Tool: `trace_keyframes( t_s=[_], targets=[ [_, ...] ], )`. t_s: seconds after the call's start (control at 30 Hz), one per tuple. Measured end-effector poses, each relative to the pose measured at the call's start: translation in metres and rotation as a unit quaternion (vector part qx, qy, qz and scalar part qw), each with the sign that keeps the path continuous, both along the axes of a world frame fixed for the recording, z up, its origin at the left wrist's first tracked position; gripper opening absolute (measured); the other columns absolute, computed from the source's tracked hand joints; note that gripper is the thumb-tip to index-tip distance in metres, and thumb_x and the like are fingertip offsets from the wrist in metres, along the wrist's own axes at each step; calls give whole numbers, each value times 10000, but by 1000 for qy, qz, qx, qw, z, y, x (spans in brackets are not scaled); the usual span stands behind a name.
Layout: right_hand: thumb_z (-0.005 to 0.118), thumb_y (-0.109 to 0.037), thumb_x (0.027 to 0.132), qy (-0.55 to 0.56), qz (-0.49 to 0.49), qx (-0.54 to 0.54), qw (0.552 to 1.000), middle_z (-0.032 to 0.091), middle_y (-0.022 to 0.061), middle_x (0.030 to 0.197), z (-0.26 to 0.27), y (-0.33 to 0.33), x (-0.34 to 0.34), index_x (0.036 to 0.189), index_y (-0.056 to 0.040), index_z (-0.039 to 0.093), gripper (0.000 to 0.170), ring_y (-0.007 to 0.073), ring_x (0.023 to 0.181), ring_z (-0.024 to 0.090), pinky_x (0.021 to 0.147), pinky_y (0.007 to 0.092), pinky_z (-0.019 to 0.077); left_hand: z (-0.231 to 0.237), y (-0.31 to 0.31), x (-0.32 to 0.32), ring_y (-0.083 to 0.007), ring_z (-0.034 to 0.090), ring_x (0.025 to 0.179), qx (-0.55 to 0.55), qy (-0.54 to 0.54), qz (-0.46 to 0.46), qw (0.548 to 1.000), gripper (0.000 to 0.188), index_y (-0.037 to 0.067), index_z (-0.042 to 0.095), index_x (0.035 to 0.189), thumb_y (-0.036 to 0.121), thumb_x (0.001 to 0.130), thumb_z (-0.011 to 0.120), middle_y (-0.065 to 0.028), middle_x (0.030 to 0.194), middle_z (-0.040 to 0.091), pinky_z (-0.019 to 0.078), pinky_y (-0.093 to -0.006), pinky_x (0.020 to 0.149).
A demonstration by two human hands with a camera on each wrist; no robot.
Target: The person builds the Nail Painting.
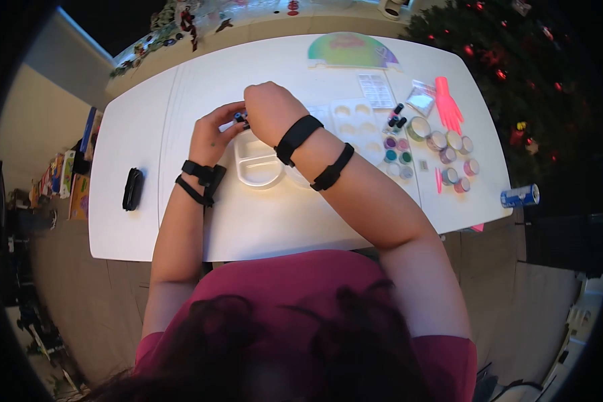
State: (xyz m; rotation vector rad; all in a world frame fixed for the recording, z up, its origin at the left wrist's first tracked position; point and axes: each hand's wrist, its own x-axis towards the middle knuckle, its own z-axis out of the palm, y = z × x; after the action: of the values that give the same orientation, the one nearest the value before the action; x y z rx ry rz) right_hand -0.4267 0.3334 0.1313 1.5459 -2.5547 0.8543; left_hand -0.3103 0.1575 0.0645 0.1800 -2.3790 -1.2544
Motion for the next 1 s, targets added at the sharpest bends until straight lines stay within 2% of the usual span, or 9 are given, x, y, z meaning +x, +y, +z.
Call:
trace_keyframes(
  t_s=[0.1,0.13,0.23,0.4,0.47,0.63,0.77,0.83,1.0],
  targets=[
    [838,-156,858,-61,5,-96,994,792,166,1071,21,55,-34,1126,-58,783,291,382,1044,732,935,455,581,4,2,2,-226,748,1188,-18,-30,-3,999,442,26,707,1382,-21,947,767,-123,1277,783,584,-367,1045],
    [806,-114,911,12,-16,-94,995,794,146,1083,27,82,-54,1175,-43,762,277,325,909,782,828,378,606,4,2,1,-226,748,1188,-17,-28,-7,999,442,26,707,1382,-21,947,767,-123,1277,783,584,-367,1045],
    [816,-100,890,95,-210,99,968,805,126,1065,42,157,-97,1137,-83,817,248,310,918,776,825,387,614,4,1,1,-217,740,1206,-12,-53,3,999,437,21,699,1390,-24,959,754,-115,1293,780,577,-357,1060],
    [802,-59,835,-116,-263,159,944,795,139,1020,14,206,-144,1069,-70,833,236,273,936,772,865,381,612,12,-2,4,-225,711,1272,43,-4,-12,999,442,18,683,1411,-48,976,728,-120,1320,768,564,-351,1088],
    [754,29,854,-140,-261,148,943,808,156,1020,9,201,-143,1107,7,808,260,219,912,780,850,333,620,14,-1,6,-234,713,1273,70,5,-9,998,439,23,699,1390,-46,959,744,-125,1322,767,570,-357,1087],
    [756,29,871,-42,-232,134,962,813,134,976,31,181,-131,1109,23,789,240,210,897,776,822,314,612,17,3,11,-240,688,1311,123,-2,-5,992,443,22,709,1375,-58,942,756,-126,1350,753,567,-366,1105],
    [736,-6,927,-61,-46,-82,994,803,141,1014,61,127,-61,1104,29,760,182,225,891,772,789,337,603,5,-1,9,-224,660,1321,215,-39,-65,974,477,-3,652,1442,-78,975,709,-127,1414,703,539,-357,1134],
    [732,-56,907,-88,20,-95,991,796,175,962,57,90,-32,1074,9,777,184,329,878,770,814,405,605,-1,-3,7,-202,666,1297,211,-58,-64,974,470,6,657,1440,-82,980,692,-111,1390,711,539,-345,1127],
    [709,-34,901,30,31,-2,999,777,182,988,20,29,-7,1053,-14,787,172,378,937,740,882,452,594,-8,-4,7,-149,679,1188,251,-39,-61,965,459,68,733,1370,-40,925,773,-45,1259,775,433,-377,1169]
  ],
)
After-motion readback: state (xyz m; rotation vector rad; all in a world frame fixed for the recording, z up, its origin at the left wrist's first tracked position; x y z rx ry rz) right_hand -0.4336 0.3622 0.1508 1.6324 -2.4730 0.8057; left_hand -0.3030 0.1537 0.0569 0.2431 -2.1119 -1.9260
